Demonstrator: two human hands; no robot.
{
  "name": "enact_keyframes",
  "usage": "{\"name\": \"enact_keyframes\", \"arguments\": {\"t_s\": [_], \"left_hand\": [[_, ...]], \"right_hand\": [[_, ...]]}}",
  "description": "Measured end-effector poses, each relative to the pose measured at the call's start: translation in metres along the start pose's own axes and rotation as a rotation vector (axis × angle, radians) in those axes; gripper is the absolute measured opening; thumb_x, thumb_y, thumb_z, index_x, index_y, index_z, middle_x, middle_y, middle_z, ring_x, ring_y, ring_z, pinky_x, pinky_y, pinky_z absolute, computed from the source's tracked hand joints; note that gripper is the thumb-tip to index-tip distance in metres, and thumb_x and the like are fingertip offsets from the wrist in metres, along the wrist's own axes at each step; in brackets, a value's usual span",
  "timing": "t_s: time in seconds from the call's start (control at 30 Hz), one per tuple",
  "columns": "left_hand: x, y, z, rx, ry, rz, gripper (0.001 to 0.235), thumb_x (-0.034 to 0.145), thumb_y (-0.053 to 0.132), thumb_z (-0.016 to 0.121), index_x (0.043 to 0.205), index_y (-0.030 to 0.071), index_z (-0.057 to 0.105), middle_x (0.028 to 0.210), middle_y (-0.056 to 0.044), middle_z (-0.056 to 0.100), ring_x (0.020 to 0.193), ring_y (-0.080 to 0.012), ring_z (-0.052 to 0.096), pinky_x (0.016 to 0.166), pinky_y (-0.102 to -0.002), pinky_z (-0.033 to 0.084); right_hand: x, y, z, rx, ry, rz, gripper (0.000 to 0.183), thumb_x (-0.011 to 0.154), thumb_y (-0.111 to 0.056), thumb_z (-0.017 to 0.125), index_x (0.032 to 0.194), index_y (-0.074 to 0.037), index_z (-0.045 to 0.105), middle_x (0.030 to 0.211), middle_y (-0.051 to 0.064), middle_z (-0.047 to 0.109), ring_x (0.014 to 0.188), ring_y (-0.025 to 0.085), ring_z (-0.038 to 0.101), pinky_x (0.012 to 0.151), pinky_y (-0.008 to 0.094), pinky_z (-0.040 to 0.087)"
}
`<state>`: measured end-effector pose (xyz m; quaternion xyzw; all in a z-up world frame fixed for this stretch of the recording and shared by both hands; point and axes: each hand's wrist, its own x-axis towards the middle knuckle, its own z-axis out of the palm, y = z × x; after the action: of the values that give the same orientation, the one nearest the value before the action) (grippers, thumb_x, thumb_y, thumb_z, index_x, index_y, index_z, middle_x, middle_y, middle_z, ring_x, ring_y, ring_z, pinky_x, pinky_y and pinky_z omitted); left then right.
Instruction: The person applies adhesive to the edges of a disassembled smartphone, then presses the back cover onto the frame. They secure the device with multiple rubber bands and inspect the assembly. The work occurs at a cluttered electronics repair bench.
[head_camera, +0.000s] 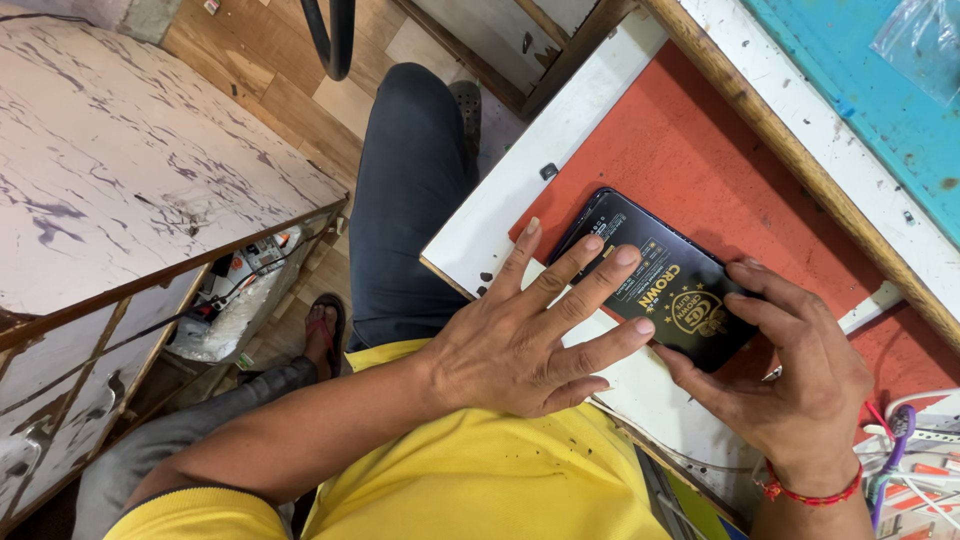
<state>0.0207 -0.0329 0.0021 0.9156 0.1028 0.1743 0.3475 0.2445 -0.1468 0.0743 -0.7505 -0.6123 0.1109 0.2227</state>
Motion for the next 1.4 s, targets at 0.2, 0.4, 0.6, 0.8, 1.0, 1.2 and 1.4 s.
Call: {"name": "enact_keyframes", "arguments": {"t_s": [0.2,0.4,0.6,0.8,1.0,1.2,1.4], "left_hand": [[0.000,-0.001,0.002,0.010,0.018,-0.006,0.072,0.112,0.053,0.055,0.166,0.030,0.013,0.175,-0.021,0.014,0.164,-0.0409,0.026,0.129,-0.079,0.021],[0.001,-0.001,-0.001,0.015,0.046,-0.012,0.072,0.112,0.053,0.053,0.166,0.027,0.013,0.173,-0.025,0.016,0.162,-0.0405,0.033,0.130,-0.076,0.021],[0.004,0.000,-0.007,0.006,0.044,-0.026,0.073,0.111,0.049,0.056,0.166,0.023,0.016,0.170,-0.030,0.020,0.160,-0.0414,0.036,0.131,-0.074,0.019],[0.006,0.000,-0.007,-0.010,0.028,-0.024,0.073,0.109,0.043,0.064,0.165,0.021,0.023,0.169,-0.030,0.020,0.158,-0.0417,0.039,0.129,-0.073,0.019],[0.006,-0.001,-0.007,-0.007,0.039,-0.026,0.073,0.107,0.042,0.067,0.163,0.019,0.026,0.168,-0.030,0.021,0.156,-0.0414,0.042,0.129,-0.072,0.020],[0.007,-0.001,-0.008,0.009,0.037,-0.023,0.074,0.108,0.042,0.066,0.164,0.019,0.023,0.168,-0.031,0.022,0.154,-0.0408,0.045,0.129,-0.071,0.020],[0.009,-0.001,-0.007,0.044,0.037,-0.017,0.073,0.109,0.040,0.064,0.164,0.018,0.021,0.167,-0.031,0.024,0.152,-0.0416,0.047,0.128,-0.071,0.022]], "right_hand": [[0.002,-0.001,0.001,0.010,0.004,-0.005,0.066,0.061,-0.017,0.097,0.111,0.000,0.057,0.119,0.022,0.068,0.115,0.035,0.070,0.094,0.041,0.061],[0.004,-0.002,0.002,0.008,0.008,-0.008,0.066,0.060,-0.017,0.097,0.110,0.000,0.057,0.119,0.023,0.068,0.114,0.036,0.070,0.095,0.042,0.060],[0.008,-0.004,0.004,0.029,0.010,-0.019,0.068,0.060,-0.018,0.098,0.110,0.000,0.055,0.119,0.024,0.067,0.116,0.037,0.069,0.096,0.043,0.060],[0.002,0.002,0.004,0.059,0.008,-0.007,0.068,0.065,-0.018,0.099,0.113,-0.001,0.055,0.122,0.023,0.068,0.121,0.036,0.068,0.101,0.043,0.059],[0.002,0.009,0.008,0.173,0.039,0.019,0.070,0.064,-0.016,0.098,0.115,0.000,0.053,0.123,0.022,0.069,0.124,0.035,0.067,0.107,0.044,0.057],[-0.004,0.013,0.009,0.224,0.032,0.046,0.071,0.067,-0.020,0.099,0.119,-0.002,0.053,0.128,0.020,0.069,0.130,0.033,0.067,0.113,0.042,0.056],[-0.013,0.025,0.012,0.185,0.006,0.044,0.076,0.065,-0.029,0.098,0.122,0.000,0.058,0.129,0.021,0.069,0.134,0.037,0.063,0.114,0.045,0.054]]}}
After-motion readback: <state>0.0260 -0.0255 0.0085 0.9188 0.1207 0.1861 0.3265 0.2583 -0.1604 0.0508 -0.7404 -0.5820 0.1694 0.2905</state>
